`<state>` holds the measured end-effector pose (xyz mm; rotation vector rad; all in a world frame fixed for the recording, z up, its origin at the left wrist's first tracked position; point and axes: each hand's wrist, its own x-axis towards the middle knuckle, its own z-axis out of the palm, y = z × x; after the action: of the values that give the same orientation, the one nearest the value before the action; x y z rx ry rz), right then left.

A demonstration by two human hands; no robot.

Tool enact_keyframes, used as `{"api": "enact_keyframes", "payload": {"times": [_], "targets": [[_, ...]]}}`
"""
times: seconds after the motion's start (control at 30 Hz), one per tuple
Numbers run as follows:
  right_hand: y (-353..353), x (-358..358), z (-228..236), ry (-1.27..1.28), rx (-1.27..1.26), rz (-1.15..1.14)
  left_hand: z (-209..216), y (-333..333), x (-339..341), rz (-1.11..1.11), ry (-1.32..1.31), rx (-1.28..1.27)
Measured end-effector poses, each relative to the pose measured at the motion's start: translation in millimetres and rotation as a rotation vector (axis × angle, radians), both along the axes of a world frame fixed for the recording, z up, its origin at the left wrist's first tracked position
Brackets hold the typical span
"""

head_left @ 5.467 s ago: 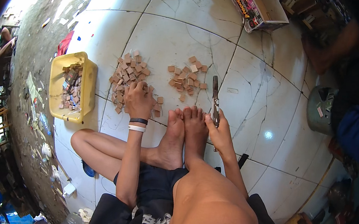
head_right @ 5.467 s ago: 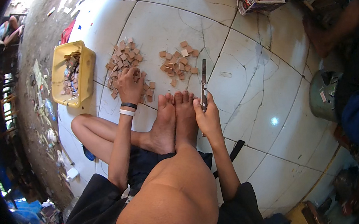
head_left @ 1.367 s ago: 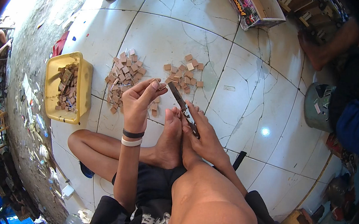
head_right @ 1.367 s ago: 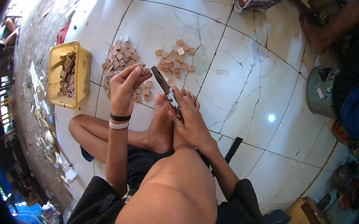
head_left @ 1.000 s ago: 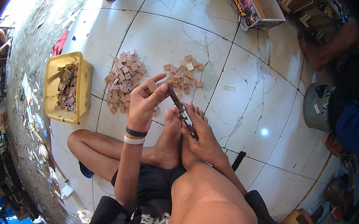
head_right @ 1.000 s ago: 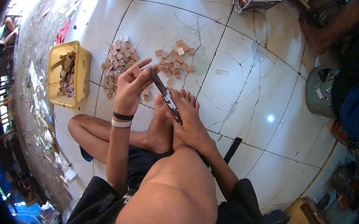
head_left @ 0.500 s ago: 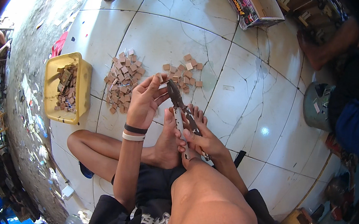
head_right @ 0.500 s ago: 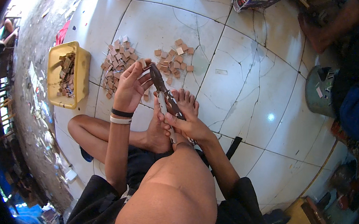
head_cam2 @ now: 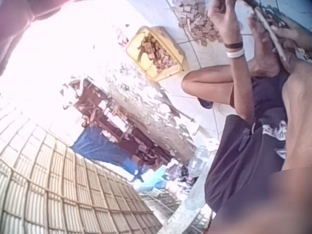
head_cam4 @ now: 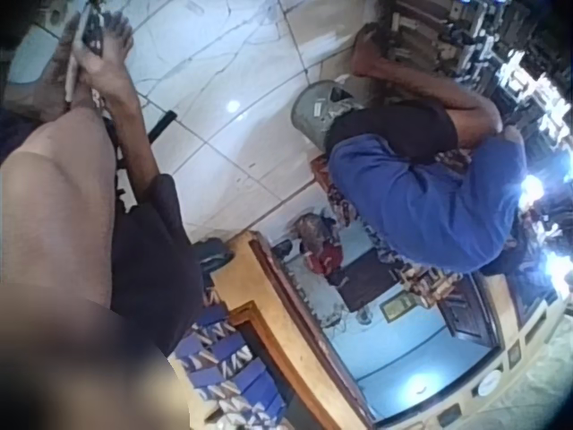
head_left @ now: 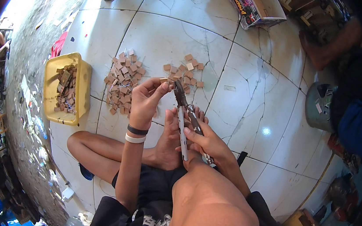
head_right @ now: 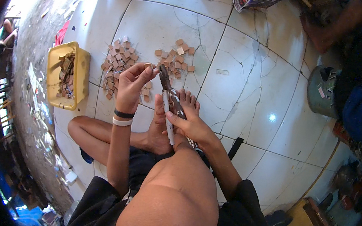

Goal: The person sits on the floor and uses a utility knife to shave and shape small wooden blocks. They pick up each block, trim its edges, and place it back on the floor among other similar pieces.

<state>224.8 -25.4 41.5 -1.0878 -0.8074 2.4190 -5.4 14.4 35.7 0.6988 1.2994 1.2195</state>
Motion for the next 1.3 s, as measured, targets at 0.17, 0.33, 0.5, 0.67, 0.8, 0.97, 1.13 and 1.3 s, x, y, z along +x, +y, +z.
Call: {"api": "enact_keyframes", "payload": {"times": [0.17, 0.33, 0.5, 0.67, 0.8, 0.97, 1.13, 1.3], "targets": [[-5.9, 1.9, -13.2, 0.010, 0.043, 0.011, 3.4, -0.9, 0.2, -0.015, 0.079, 0.064], [-4.5, 2.8, -11.0, 0.007, 0.005, 0.004, 4.4, 0.8, -0.5, -0.044, 0.113, 0.081], [-2.3, 4.1, 0.2, 0.033, -0.045, 0.016, 3.5, 2.2, -1.8, -0.064, 0.133, 0.113], [0.3, 7.1, 2.5, -0.029, -0.019, 0.055, 3.3, 2.2, -3.6, -0.073, 0.137, 0.119], [-1.6, 6.6, -2.8, -0.033, -0.035, 0.027, 3.6, 1.7, -5.2, -0.077, 0.120, 0.130], [-1.2, 7.5, -6.1, -0.091, 0.023, 0.074, 3.8, 1.5, -5.9, -0.083, 0.116, 0.151], [-1.3, 6.7, -10.3, -0.107, -0.033, 0.096, -0.1, 1.1, -4.7, -0.054, 0.083, 0.165], [-11.5, 6.5, -26.5, -0.162, 0.109, 0.111, -7.5, -2.0, -5.1, -0.103, 0.046, 0.166]]}}
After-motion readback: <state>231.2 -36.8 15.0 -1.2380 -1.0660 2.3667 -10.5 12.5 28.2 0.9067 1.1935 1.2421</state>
